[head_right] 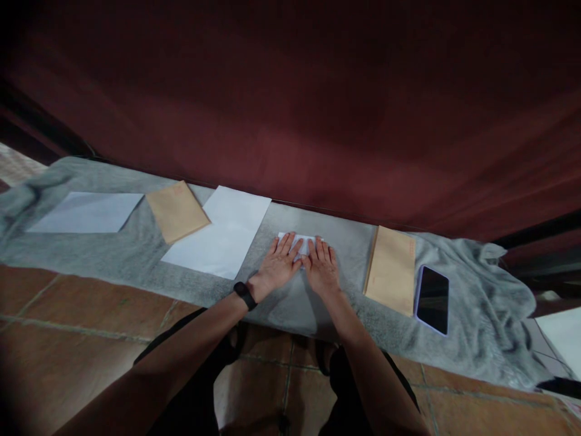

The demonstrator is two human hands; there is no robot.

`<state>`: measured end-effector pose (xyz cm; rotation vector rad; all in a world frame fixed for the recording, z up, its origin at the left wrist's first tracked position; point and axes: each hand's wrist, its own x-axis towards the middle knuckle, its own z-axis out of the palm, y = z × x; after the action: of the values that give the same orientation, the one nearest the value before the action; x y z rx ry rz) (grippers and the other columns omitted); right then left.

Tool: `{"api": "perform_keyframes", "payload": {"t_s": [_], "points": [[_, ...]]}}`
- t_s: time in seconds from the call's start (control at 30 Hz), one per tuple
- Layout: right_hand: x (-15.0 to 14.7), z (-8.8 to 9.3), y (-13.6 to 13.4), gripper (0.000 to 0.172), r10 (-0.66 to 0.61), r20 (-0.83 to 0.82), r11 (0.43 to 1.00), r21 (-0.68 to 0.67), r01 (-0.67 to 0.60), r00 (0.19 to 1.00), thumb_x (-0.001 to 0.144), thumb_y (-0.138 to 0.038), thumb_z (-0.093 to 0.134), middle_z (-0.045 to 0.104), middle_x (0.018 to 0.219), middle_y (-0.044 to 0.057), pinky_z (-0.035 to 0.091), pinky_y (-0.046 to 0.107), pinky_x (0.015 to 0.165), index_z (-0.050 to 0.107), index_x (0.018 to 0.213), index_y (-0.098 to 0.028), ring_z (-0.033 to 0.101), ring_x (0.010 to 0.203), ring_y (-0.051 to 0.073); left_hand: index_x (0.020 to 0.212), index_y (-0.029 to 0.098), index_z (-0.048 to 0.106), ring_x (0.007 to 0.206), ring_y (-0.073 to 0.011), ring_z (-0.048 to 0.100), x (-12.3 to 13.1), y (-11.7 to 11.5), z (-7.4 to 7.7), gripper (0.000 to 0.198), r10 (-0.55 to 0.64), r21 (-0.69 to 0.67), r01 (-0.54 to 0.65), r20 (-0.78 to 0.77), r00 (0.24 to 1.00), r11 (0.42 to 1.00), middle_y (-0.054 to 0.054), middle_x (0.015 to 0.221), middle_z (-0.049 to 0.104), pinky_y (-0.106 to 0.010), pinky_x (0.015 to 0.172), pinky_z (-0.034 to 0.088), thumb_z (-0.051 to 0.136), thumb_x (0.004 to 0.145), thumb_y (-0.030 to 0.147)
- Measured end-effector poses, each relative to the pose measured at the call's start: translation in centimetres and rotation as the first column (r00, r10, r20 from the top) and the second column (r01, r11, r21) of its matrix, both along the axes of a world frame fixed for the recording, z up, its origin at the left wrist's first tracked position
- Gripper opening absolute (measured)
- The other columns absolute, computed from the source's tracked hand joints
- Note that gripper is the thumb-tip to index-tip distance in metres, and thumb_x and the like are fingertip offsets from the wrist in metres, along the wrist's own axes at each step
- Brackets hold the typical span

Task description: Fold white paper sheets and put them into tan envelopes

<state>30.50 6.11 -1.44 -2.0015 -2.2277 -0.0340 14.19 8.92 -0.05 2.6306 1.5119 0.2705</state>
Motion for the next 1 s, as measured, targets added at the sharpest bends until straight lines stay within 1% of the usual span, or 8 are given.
{"api": "perform_keyframes", "payload": {"t_s": [0.13, 0.3, 0.53, 0.73, 0.87, 1.0], "points": [[0.6, -0.1, -0.2, 0.057, 0.001, 0.017, 1.0, 0.013, -0.001, 1.0, 0.107, -0.036, 0.027, 0.03, 0.165, 0.015, 0.023, 0.05, 0.122, 0.033, 0.158, -0.012, 0.033, 0.15, 0.03, 0.158, 0.017, 0.034, 0.155, -0.0296, 0.021, -0.2, 0.1, -0.1, 0.062, -0.002, 0.005, 0.002, -0.008, 1.0, 1.0, -0.014, 0.168, 0.024, -0.052, 0.127, 0.015, 0.034, 0.104, 0.048], [1.2, -0.3, -0.5, 0.061, -0.018, 0.01, 0.999, 0.039, 0.018, 1.0, 0.106, -0.039, 0.029, 0.033, 0.164, 0.016, 0.024, 0.05, 0.122, 0.031, 0.158, -0.008, 0.034, 0.149, 0.031, 0.158, 0.015, 0.033, 0.156, -0.0292, 0.02, -0.8, 0.4, -0.4, 0.064, 0.002, 0.018, -0.002, -0.009, 1.0, 1.0, -0.015, 0.167, 0.024, -0.049, 0.127, 0.017, 0.033, 0.104, 0.051], [1.8, -0.3, -0.9, 0.06, -0.069, 0.003, 0.998, 0.005, 0.069, 0.998, 0.107, -0.04, 0.03, 0.031, 0.165, 0.013, 0.023, 0.049, 0.122, 0.028, 0.16, -0.012, 0.032, 0.15, 0.03, 0.159, 0.013, 0.03, 0.156, -0.0284, 0.02, -1.6, 0.8, -0.4, 0.067, 0.041, 0.012, -0.04, -0.026, 0.999, 0.999, -0.016, 0.167, 0.024, -0.048, 0.127, 0.017, 0.032, 0.104, 0.052], [2.6, 0.0, -1.2, 0.058, -0.082, 0.012, 0.996, -0.022, 0.082, 0.997, 0.107, -0.041, 0.033, 0.03, 0.166, 0.01, 0.023, 0.049, 0.122, 0.033, 0.159, -0.016, 0.032, 0.15, 0.031, 0.159, 0.011, 0.029, 0.156, -0.028, 0.021, -2.5, 0.8, -0.5, 0.068, 0.072, 0.02, -0.072, -0.022, 0.997, 0.997, -0.015, 0.166, 0.026, -0.048, 0.127, 0.018, 0.029, 0.104, 0.052], [3.3, 0.3, -1.3, 0.057, -0.075, 0.036, 0.996, -0.041, 0.077, 0.997, 0.106, -0.042, 0.037, 0.03, 0.166, 0.01, 0.025, 0.05, 0.121, 0.036, 0.158, -0.018, 0.034, 0.149, 0.032, 0.158, 0.007, 0.029, 0.155, -0.027, 0.023, -3.0, 0.7, -0.5, 0.066, 0.079, 0.028, -0.078, -0.043, 0.996, 0.997, -0.016, 0.165, 0.028, -0.045, 0.127, 0.02, 0.027, 0.105, 0.047], [3.9, 0.5, -1.6, 0.055, -0.084, 0.058, 0.996, -0.026, 0.085, 0.995, 0.106, -0.043, 0.038, 0.033, 0.165, 0.01, 0.027, 0.049, 0.12, 0.04, 0.156, -0.019, 0.039, 0.147, 0.032, 0.157, 0.004, 0.031, 0.155, -0.0266, 0.023, -3.2, 0.6, -0.2, 0.065, 0.094, 0.031, -0.091, -0.083, 0.992, 0.995, -0.016, 0.165, 0.028, -0.043, 0.127, 0.022, 0.024, 0.106, 0.043]]}}
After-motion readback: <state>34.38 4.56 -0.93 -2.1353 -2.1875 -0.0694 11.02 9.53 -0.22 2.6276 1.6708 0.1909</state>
